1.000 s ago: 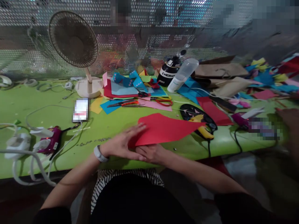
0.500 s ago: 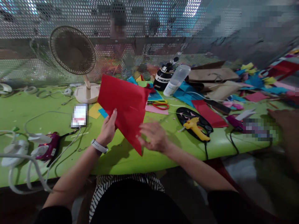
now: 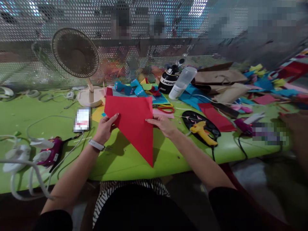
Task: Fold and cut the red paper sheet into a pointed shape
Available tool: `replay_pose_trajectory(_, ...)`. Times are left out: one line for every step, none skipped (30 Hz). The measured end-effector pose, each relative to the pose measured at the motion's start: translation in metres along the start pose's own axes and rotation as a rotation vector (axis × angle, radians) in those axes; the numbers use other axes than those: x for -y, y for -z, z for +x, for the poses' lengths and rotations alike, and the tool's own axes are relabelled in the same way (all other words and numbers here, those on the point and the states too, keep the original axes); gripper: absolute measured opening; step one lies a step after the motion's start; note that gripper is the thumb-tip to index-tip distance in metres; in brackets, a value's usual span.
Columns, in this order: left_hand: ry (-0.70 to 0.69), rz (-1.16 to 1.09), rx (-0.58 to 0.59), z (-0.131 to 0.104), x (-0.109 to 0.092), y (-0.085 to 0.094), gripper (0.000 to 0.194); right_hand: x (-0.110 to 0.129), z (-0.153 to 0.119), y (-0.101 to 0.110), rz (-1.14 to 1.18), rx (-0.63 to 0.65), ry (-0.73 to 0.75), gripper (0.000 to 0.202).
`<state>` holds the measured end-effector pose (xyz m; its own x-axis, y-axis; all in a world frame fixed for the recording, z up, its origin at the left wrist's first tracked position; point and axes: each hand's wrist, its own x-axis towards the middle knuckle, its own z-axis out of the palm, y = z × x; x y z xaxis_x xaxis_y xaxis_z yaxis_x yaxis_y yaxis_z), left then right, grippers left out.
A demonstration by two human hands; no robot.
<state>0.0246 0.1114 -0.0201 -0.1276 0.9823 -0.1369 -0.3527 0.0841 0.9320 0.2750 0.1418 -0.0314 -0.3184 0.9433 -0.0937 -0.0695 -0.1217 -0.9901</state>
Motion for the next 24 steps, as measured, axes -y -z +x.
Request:
replay_pose_trajectory(-0.012,0.061,0.024,0.002,-0.005,0.005,0.035,0.001,0.001,0.002,-0.017,0.029,-0.016,0.029)
replay_pose_trajectory(0.001,0.117,0.053,0.004,-0.011,0.01,0.036,0.003,0.001,0.005,-0.027,0.051,-0.025,0.03)
replay_pose_trajectory(0.01,0.164,0.076,0.004,-0.015,0.013,0.037,0.005,0.002,0.006,-0.031,0.064,-0.025,0.031)
replay_pose_trajectory(0.021,0.203,0.092,0.005,-0.018,0.016,0.037,0.006,0.004,0.008,-0.029,0.069,-0.016,0.032)
replay_pose_trajectory(0.03,0.237,0.103,0.005,-0.021,0.017,0.038,0.008,0.005,0.009,-0.024,0.068,-0.003,0.034)
replay_pose_trajectory(0.033,0.269,0.108,0.005,-0.023,0.018,0.038,0.009,0.006,0.01,-0.018,0.064,0.01,0.035)
replay_pose_trajectory(0.035,0.298,0.109,0.004,-0.024,0.019,0.037,0.011,0.007,0.01,-0.016,0.058,0.019,0.035)
replay_pose_trajectory(0.039,0.325,0.113,0.004,-0.025,0.02,0.037,0.012,0.008,0.011,-0.019,0.051,0.022,0.035)
replay_pose_trajectory(0.043,0.349,0.119,0.004,-0.025,0.021,0.035,0.013,0.009,0.012,-0.023,0.046,0.018,0.035)
replay_pose_trajectory(0.049,0.365,0.127,0.004,-0.025,0.022,0.034,0.013,0.009,0.013,-0.024,0.045,0.011,0.035)
replay_pose_trajectory(0.056,0.372,0.14,0.004,-0.026,0.024,0.032,0.014,0.009,0.013,-0.021,0.049,0.002,0.034)
replay_pose_trajectory(0.066,0.37,0.155,0.004,-0.026,0.025,0.031,0.014,0.008,0.014,-0.016,0.058,-0.004,0.033)
replay_pose_trajectory(0.081,0.367,0.175,0.004,-0.026,0.027,0.029,0.014,0.008,0.014,-0.009,0.07,-0.008,0.032)
replay_pose_trajectory(0.098,0.364,0.195,0.004,-0.026,0.029,0.028,0.014,0.007,0.014,-0.002,0.083,-0.009,0.032)
replay_pose_trajectory(0.117,0.362,0.215,0.004,-0.026,0.031,0.027,0.014,0.007,0.013,0.002,0.093,-0.007,0.032)
replay_pose_trajectory(0.136,0.362,0.233,0.004,-0.026,0.032,0.026,0.013,0.007,0.013,0.003,0.095,-0.003,0.033)
replay_pose_trajectory(0.151,0.362,0.249,0.004,-0.026,0.033,0.024,0.012,0.007,0.013,0.001,0.091,0.0,0.033)
replay_pose_trajectory(0.161,0.362,0.261,0.004,-0.026,0.034,0.023,0.011,0.008,0.013,-0.003,0.083,0.002,0.034)
replay_pose_trajectory(0.164,0.361,0.273,0.004,-0.026,0.036,0.022,0.01,0.008,0.013,-0.008,0.076,-0.001,0.034)
replay_pose_trajectory(0.161,0.358,0.283,0.004,-0.026,0.037,0.02,0.009,0.009,0.014,-0.012,0.07,-0.005,0.034)
replay_pose_trajectory(0.152,0.355,0.294,0.004,-0.027,0.038,0.019,0.008,0.009,0.015,-0.015,0.071,-0.013,0.034)
replay_pose_trajectory(0.139,0.353,0.305,0.004,-0.027,0.039,0.018,0.007,0.01,0.015,-0.015,0.078,-0.023,0.034)
replay_pose_trajectory(0.126,0.351,0.315,0.004,-0.027,0.04,0.017,0.006,0.01,0.016,-0.013,0.085,-0.029,0.034)
replay_pose_trajectory(0.117,0.349,0.324,0.004,-0.027,0.042,0.017,0.005,0.01,0.017,-0.01,0.089,-0.032,0.034)
